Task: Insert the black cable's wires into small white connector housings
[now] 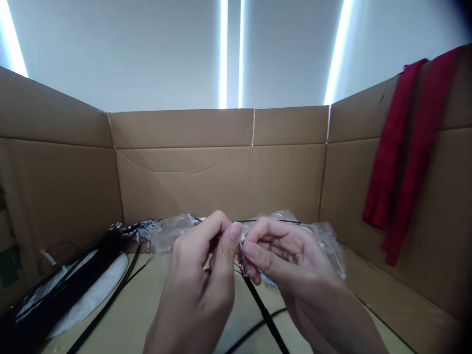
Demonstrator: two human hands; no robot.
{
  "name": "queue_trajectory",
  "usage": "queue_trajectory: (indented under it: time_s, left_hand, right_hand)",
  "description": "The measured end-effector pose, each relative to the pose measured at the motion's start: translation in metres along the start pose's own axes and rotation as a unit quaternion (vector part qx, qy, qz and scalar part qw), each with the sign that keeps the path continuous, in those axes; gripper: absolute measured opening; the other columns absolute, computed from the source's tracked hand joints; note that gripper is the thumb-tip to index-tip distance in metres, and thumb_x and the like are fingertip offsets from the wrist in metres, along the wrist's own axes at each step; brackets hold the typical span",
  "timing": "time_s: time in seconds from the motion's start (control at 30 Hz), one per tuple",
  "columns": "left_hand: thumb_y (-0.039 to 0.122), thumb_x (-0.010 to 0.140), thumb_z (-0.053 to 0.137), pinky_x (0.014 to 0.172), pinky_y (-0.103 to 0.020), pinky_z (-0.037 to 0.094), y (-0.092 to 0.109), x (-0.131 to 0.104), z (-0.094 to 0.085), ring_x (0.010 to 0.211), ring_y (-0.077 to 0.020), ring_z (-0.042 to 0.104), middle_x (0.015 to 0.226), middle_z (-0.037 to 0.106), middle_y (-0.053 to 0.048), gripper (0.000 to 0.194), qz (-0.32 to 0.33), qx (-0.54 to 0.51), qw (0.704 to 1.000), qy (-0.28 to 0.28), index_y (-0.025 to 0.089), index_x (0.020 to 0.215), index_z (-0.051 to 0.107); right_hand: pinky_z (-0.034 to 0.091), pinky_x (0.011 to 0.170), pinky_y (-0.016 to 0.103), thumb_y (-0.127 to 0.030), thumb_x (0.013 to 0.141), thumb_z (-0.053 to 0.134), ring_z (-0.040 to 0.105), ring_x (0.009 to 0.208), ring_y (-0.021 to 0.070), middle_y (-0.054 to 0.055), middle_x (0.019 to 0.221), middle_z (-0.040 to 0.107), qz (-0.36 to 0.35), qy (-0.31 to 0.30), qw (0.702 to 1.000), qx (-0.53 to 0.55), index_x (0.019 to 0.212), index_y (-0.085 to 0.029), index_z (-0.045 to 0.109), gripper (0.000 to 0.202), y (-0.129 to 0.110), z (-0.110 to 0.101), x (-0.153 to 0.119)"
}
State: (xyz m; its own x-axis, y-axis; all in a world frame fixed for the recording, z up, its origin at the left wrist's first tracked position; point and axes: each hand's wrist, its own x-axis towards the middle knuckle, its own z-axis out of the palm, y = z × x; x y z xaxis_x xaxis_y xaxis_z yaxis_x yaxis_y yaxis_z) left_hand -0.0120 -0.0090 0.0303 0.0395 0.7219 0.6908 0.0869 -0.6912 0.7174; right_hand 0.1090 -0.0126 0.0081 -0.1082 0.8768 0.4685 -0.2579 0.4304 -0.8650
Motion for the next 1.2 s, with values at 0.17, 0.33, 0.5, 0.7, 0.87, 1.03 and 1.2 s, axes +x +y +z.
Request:
queue_trajectory:
  time_s: [0.17,0.33,0.5,0.7,0.87,1.03,1.2]
  left_hand:
    - [0.046,0.085,0.054,0.044,-0.017,0.039,-0.010,-0.008,0.001,0.051,-0.0102,0.049,0.052,0.048,0.000,0.037,-0.017,-0.012,1.000,-0.018,0.016,0.064,0.052]
    - [0.035,0.093,0.045,0.046,-0.013,0.039,-0.020,-0.013,-0.001,0.051,-0.0052,0.047,0.058,0.047,0.003,0.033,-0.035,-0.053,0.994,-0.087,0.017,0.065,0.048]
    - [0.035,0.094,0.042,0.050,-0.015,0.038,-0.020,-0.013,-0.001,0.053,-0.0055,0.047,0.059,0.049,0.004,0.034,-0.030,-0.041,0.994,-0.102,0.017,0.065,0.046]
    - [0.036,0.094,0.041,0.051,-0.023,0.030,-0.018,-0.015,-0.002,0.053,-0.0087,0.040,0.056,0.045,0.003,0.039,0.003,0.046,0.996,-0.071,0.018,0.060,0.043]
    - [0.033,0.094,0.039,0.051,-0.023,0.030,-0.017,-0.014,-0.003,0.053,-0.0091,0.041,0.056,0.046,0.002,0.038,0.017,0.062,0.993,-0.098,0.018,0.059,0.043]
    - [0.029,0.094,0.040,0.052,-0.022,0.030,-0.013,-0.015,-0.009,0.055,-0.0087,0.040,0.058,0.044,0.002,0.036,0.044,0.115,0.986,-0.110,0.017,0.060,0.043]
    - [0.032,0.094,0.040,0.050,-0.023,0.029,-0.011,-0.019,-0.017,0.053,-0.0088,0.037,0.056,0.041,0.003,0.038,0.023,0.111,0.989,-0.093,0.018,0.060,0.042]
  right_hand:
    - [0.045,0.053,0.017,-0.023,0.071,0.074,0.053,0.055,0.0081,-0.001,0.056,0.056,-0.002,0.007,1.000,-0.020,0.067,-0.014,0.060,0.017,-0.003,-0.001,-0.003]
    - [0.047,0.053,0.016,-0.022,0.070,0.074,0.055,0.054,0.0079,0.000,0.056,0.058,-0.011,0.030,0.999,-0.042,0.066,-0.013,0.059,0.018,-0.004,0.001,-0.004]
    - [0.045,0.054,0.018,-0.024,0.074,0.072,0.053,0.055,0.0081,0.000,0.056,0.057,0.013,-0.017,1.000,-0.002,0.068,-0.014,0.058,0.018,-0.002,-0.002,-0.002]
    - [0.042,0.052,0.016,-0.022,0.072,0.074,0.051,0.052,0.0073,-0.002,0.054,0.056,0.037,-0.027,0.995,0.089,0.069,-0.014,0.058,0.018,0.002,-0.001,-0.002]
    - [0.039,0.050,0.015,-0.021,0.069,0.075,0.048,0.052,0.0066,-0.002,0.053,0.054,0.055,-0.045,0.992,0.107,0.064,-0.013,0.057,0.020,0.000,0.001,-0.002]
    - [0.040,0.049,0.015,-0.024,0.065,0.078,0.049,0.053,0.0069,-0.001,0.056,0.055,0.090,-0.018,0.991,0.093,0.068,-0.013,0.057,0.024,-0.004,0.005,-0.004]
    - [0.040,0.050,0.013,-0.021,0.072,0.074,0.049,0.053,0.0054,-0.002,0.055,0.055,0.078,-0.051,0.988,0.120,0.067,-0.013,0.059,0.018,-0.001,0.008,-0.003]
